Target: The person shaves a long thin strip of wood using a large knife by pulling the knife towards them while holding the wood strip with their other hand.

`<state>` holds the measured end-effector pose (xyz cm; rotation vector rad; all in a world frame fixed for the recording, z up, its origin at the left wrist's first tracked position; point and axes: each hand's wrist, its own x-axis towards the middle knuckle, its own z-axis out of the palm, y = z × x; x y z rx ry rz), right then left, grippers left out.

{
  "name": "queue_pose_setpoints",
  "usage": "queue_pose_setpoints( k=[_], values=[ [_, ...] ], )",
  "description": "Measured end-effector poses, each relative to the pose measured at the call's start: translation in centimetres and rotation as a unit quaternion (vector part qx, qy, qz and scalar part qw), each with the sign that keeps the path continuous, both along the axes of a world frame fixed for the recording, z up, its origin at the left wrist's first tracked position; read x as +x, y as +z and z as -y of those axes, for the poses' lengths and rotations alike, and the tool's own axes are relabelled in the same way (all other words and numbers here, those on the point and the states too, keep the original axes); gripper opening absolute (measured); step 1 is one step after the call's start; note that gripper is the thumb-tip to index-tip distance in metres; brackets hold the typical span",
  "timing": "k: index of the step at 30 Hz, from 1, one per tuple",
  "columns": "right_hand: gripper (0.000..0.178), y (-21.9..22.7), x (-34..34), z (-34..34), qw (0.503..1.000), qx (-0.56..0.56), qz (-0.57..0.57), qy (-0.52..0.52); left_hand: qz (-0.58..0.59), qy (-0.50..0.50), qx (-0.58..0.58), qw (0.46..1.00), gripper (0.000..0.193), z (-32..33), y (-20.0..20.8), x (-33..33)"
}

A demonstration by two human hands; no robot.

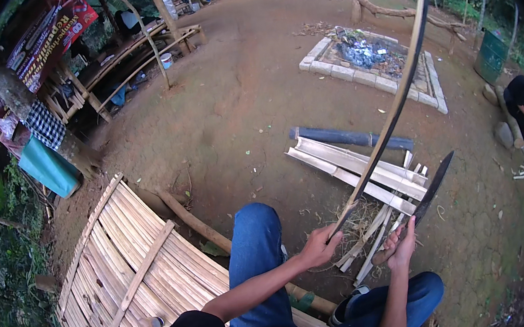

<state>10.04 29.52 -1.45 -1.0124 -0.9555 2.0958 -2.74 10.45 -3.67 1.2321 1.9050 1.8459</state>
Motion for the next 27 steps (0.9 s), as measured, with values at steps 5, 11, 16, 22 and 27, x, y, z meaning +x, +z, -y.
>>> queue_pose_setpoints(
  k=[5, 11, 16, 22, 27],
  values=[
    [0.053, -0.2, -0.5, 0.8, 0.999, 0.021, 0.035, 0.027, 0.162, 0.058, -0.026, 0.985, 0.039, -0.7, -3.3, -1.9],
    [0.050, -0.9, -0.2, 0.7, 0.995, 0.060, 0.064, 0.051, 0.324, -0.034, 0.080, 0.942, 0.049, -1.1, -3.5, -1.3],
    [0.045, -0.6, -0.6, 2.0, 0.981, 0.129, 0.101, 0.103, 0.364, -0.034, 0.127, 0.922, 0.055, -0.1, -0.7, -2.5],
    [0.039, -3.2, -0.9, 4.7, 0.933, 0.267, 0.147, 0.193, 0.394, -0.053, 0.157, 0.904, 0.057, 0.2, 0.3, -3.8],
    [0.038, -2.0, -1.5, 6.4, 0.887, 0.324, 0.202, 0.259, 0.445, -0.050, 0.166, 0.879, 0.058, 0.3, 0.6, -3.9]
  ],
)
